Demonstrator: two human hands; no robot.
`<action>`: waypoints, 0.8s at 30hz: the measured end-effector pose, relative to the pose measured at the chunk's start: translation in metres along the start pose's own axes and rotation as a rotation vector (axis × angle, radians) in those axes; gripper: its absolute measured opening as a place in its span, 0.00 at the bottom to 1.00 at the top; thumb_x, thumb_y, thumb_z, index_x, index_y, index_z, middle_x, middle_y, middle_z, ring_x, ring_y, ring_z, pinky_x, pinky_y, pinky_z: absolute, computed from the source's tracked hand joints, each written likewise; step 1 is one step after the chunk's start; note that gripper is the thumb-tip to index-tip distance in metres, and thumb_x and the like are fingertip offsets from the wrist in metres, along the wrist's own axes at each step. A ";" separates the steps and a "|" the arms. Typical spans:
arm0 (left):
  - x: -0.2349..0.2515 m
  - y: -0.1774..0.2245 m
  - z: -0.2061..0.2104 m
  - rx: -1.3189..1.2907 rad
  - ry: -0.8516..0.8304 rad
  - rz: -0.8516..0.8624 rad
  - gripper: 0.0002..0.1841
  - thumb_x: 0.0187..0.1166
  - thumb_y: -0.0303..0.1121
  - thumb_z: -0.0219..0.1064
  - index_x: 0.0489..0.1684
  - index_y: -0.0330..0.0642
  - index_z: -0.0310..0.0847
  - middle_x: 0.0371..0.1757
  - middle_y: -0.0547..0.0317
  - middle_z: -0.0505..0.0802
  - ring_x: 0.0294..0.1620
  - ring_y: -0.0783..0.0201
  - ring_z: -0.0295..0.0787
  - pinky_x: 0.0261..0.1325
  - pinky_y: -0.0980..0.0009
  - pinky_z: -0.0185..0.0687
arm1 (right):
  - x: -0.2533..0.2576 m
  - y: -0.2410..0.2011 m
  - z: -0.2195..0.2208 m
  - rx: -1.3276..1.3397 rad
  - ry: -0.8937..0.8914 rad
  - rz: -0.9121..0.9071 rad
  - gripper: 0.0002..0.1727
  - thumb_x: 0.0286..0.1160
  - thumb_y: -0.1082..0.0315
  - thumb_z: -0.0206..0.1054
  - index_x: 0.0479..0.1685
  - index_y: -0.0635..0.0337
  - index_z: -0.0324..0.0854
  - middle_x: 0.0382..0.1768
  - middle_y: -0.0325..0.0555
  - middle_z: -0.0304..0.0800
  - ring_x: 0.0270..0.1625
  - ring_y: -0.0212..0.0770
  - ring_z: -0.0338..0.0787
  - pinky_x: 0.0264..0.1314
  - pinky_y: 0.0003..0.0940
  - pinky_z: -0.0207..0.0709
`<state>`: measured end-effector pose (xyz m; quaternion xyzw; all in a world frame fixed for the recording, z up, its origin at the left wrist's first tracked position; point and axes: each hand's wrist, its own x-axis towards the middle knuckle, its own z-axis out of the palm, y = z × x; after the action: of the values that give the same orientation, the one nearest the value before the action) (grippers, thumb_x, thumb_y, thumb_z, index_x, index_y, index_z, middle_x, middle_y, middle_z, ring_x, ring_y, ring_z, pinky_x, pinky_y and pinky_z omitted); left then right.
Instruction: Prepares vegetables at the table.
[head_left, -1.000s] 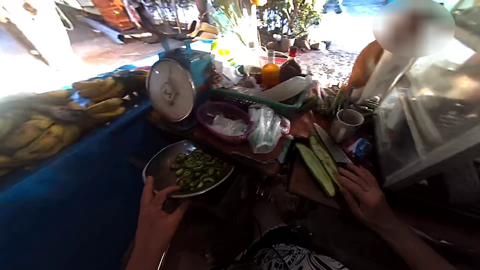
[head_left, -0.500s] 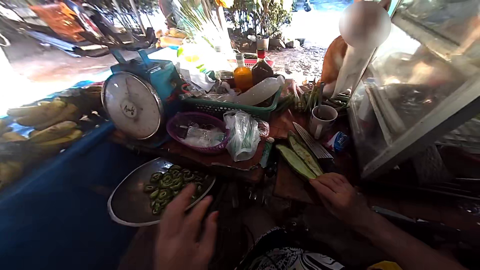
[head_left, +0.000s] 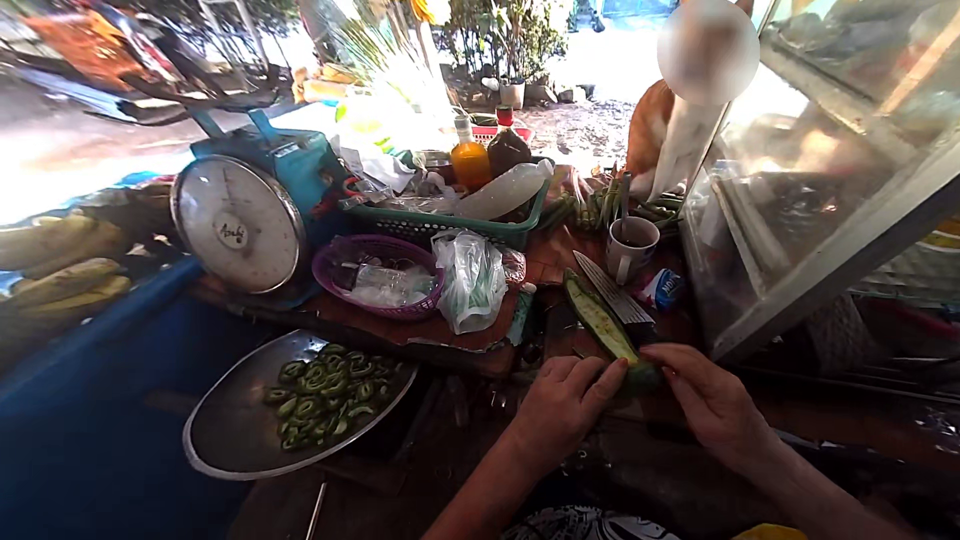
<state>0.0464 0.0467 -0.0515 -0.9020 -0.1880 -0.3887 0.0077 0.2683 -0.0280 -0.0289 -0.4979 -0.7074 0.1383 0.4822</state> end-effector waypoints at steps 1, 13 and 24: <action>0.000 0.002 -0.005 0.034 -0.010 -0.033 0.21 0.82 0.29 0.65 0.75 0.45 0.79 0.56 0.49 0.92 0.50 0.53 0.90 0.55 0.60 0.86 | 0.002 0.005 0.001 -0.234 -0.032 -0.062 0.19 0.81 0.78 0.56 0.65 0.63 0.86 0.69 0.57 0.85 0.73 0.45 0.85 0.75 0.36 0.81; -0.004 0.000 -0.003 0.239 -0.382 -0.451 0.24 0.85 0.46 0.63 0.74 0.43 0.82 0.74 0.47 0.86 0.66 0.41 0.85 0.55 0.46 0.82 | 0.019 0.016 0.006 -0.608 -0.258 0.109 0.28 0.74 0.79 0.61 0.76 0.59 0.79 0.87 0.70 0.62 0.70 0.69 0.85 0.67 0.55 0.83; 0.002 0.005 0.014 0.320 -0.295 -0.468 0.21 0.83 0.45 0.62 0.59 0.38 0.90 0.50 0.45 0.91 0.51 0.44 0.89 0.46 0.53 0.84 | 0.015 0.011 0.010 -0.504 -0.133 0.150 0.26 0.76 0.77 0.56 0.75 0.61 0.80 0.88 0.70 0.58 0.44 0.56 0.95 0.41 0.44 0.89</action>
<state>0.0592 0.0450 -0.0587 -0.8681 -0.4485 -0.2104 0.0325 0.2653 -0.0075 -0.0329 -0.6429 -0.7109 0.0255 0.2840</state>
